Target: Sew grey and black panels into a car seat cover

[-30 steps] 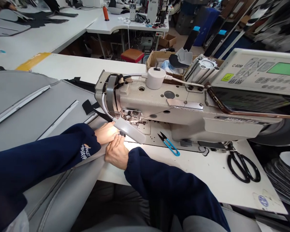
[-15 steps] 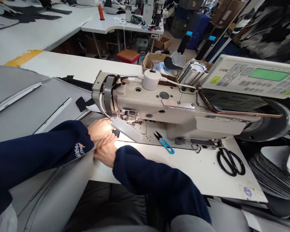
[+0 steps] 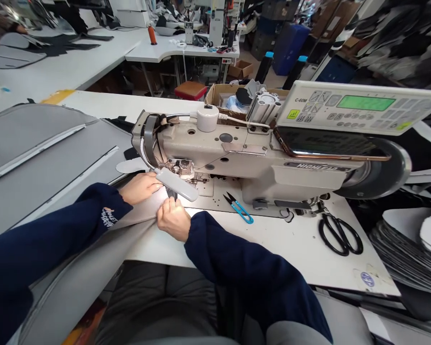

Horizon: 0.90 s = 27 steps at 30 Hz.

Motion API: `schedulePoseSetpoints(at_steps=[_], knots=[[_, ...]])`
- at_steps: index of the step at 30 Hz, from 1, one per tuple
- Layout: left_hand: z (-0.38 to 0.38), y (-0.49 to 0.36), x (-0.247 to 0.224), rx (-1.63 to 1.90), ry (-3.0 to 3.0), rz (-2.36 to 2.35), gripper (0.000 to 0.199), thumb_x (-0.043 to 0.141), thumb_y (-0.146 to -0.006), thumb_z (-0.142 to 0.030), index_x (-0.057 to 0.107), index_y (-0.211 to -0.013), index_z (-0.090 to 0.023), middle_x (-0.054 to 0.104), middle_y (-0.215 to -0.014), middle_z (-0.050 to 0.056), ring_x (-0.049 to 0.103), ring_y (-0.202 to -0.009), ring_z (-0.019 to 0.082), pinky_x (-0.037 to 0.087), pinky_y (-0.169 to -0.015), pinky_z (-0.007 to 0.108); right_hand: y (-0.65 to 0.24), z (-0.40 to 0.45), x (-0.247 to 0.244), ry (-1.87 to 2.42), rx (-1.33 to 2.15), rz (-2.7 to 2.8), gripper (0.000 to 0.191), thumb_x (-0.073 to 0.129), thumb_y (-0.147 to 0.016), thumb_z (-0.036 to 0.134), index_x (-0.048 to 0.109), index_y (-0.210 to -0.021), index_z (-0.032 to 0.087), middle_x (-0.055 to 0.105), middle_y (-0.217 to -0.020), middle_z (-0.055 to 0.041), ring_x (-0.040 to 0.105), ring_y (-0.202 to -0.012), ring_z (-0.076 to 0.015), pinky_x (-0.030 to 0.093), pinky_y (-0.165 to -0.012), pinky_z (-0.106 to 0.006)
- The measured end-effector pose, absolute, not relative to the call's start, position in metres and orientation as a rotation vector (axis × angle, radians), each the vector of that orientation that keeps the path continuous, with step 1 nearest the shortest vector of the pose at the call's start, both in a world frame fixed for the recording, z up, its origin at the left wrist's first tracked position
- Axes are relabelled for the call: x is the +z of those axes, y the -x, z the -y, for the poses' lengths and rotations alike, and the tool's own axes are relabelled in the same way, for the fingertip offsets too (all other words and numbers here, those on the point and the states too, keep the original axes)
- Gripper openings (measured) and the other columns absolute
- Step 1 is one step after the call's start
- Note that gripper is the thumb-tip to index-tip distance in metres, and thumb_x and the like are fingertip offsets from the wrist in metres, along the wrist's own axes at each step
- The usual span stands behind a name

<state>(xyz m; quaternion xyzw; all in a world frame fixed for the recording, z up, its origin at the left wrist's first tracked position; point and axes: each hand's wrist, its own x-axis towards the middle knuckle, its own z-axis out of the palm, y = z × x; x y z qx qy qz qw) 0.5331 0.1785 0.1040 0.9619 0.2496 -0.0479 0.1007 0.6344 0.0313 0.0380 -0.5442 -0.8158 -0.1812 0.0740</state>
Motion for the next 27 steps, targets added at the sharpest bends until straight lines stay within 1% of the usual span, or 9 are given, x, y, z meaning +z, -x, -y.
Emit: schedulePoseSetpoints(at_steps=[5, 8, 12, 14, 17, 20, 23, 25, 27], knots=[[-0.160, -0.542, 0.106, -0.410, -2.920, -0.736, 0.031, 0.042, -0.090, -0.024, 0.070, -0.101, -0.016, 0.066, -0.106, 0.012, 0.065, -0.093, 0.025, 0.050, -0.077, 0.033, -0.627, -0.047, 0.035, 1.678, -0.503, 2.463, 0.032, 0.032, -0.090, 0.003, 0.064, -0.086, 0.006, 0.065, -0.076, -0.0196, 0.063, -0.068, -0.0278, 0.046, -0.051, -0.037], [-0.155, -0.548, 0.111, -0.500, -2.863, -0.796, 0.028, 0.044, -0.089, -0.025, 0.070, -0.093, -0.016, 0.067, -0.102, 0.011, 0.066, -0.087, 0.026, 0.048, -0.070, 0.033, -0.621, -0.056, 0.034, 1.710, -0.469, 2.465, 0.030, 0.034, -0.088, 0.003, 0.063, -0.082, 0.007, 0.064, -0.072, -0.0194, 0.061, -0.066, -0.0273, 0.044, -0.049, -0.035], [-0.146, -0.552, 0.110, -0.397, -2.652, -1.013, 0.027, 0.045, -0.087, -0.021, 0.071, -0.088, -0.019, 0.066, -0.108, 0.008, 0.065, -0.091, 0.023, 0.047, -0.074, 0.031, -0.624, -0.059, 0.033, 1.714, -0.355, 2.490, 0.031, 0.038, -0.087, 0.002, 0.064, -0.073, 0.009, 0.063, -0.068, -0.0175, 0.062, -0.066, -0.0259, 0.046, -0.050, -0.034], [-0.137, -0.550, 0.104, -0.270, -2.561, -1.154, 0.030, 0.042, -0.089, -0.021, 0.072, -0.093, -0.022, 0.064, -0.114, 0.007, 0.065, -0.093, 0.022, 0.047, -0.075, 0.030, -0.626, -0.058, 0.031, 1.715, -0.305, 2.503, 0.029, 0.041, -0.086, 0.004, 0.067, -0.073, 0.008, 0.065, -0.070, -0.0182, 0.063, -0.070, -0.0272, 0.048, -0.052, -0.036], [-0.121, -0.544, 0.091, -0.054, -2.455, -1.317, 0.033, 0.038, -0.093, -0.022, 0.071, -0.098, -0.023, 0.062, -0.112, 0.006, 0.064, -0.090, 0.020, 0.046, -0.074, 0.029, -0.627, -0.053, 0.024, 1.721, -0.332, 2.450, 0.026, 0.046, -0.088, 0.008, 0.071, -0.085, 0.004, 0.068, -0.084, -0.0227, 0.065, -0.081, -0.0286, 0.054, -0.064, -0.041], [-0.112, -0.537, 0.079, 0.067, -2.469, -1.272, 0.035, 0.035, -0.096, -0.024, 0.069, -0.100, -0.022, 0.061, -0.108, 0.006, 0.063, -0.087, 0.018, 0.047, -0.075, 0.028, -0.625, -0.044, 0.017, 1.702, -0.455, 2.335, 0.028, 0.047, -0.089, 0.010, 0.071, -0.096, -0.002, 0.068, -0.092, -0.0265, 0.065, -0.088, -0.0282, 0.054, -0.077, -0.044], [-0.118, -0.530, 0.073, 0.037, -2.633, -1.130, 0.034, 0.034, -0.097, -0.026, 0.066, -0.106, -0.020, 0.060, -0.110, 0.007, 0.062, -0.084, 0.018, 0.047, -0.073, 0.029, -0.620, -0.038, 0.013, 1.655, -0.554, 2.311, 0.031, 0.046, -0.090, 0.011, 0.070, -0.104, -0.003, 0.067, -0.100, -0.0291, 0.065, -0.092, -0.0293, 0.053, -0.084, -0.047], [-0.132, -0.526, 0.075, -0.033, -2.772, -0.953, 0.032, 0.035, -0.097, -0.025, 0.065, -0.104, -0.018, 0.059, -0.109, 0.009, 0.061, -0.086, 0.019, 0.048, -0.073, 0.030, -0.616, -0.040, 0.016, 1.651, -0.578, 2.329, 0.032, 0.044, -0.090, 0.010, 0.069, -0.104, -0.004, 0.067, -0.103, -0.0310, 0.065, -0.093, -0.0305, 0.052, -0.084, -0.051], [-0.151, -0.524, 0.081, -0.150, -2.843, -0.766, 0.029, 0.036, -0.096, -0.023, 0.064, -0.096, -0.017, 0.060, -0.106, 0.010, 0.060, -0.087, 0.020, 0.048, -0.074, 0.030, -0.612, -0.047, 0.024, 1.682, -0.579, 2.350, 0.032, 0.041, -0.089, 0.006, 0.069, -0.100, -0.004, 0.067, -0.100, -0.0320, 0.066, -0.087, -0.0303, 0.054, -0.074, -0.049]])
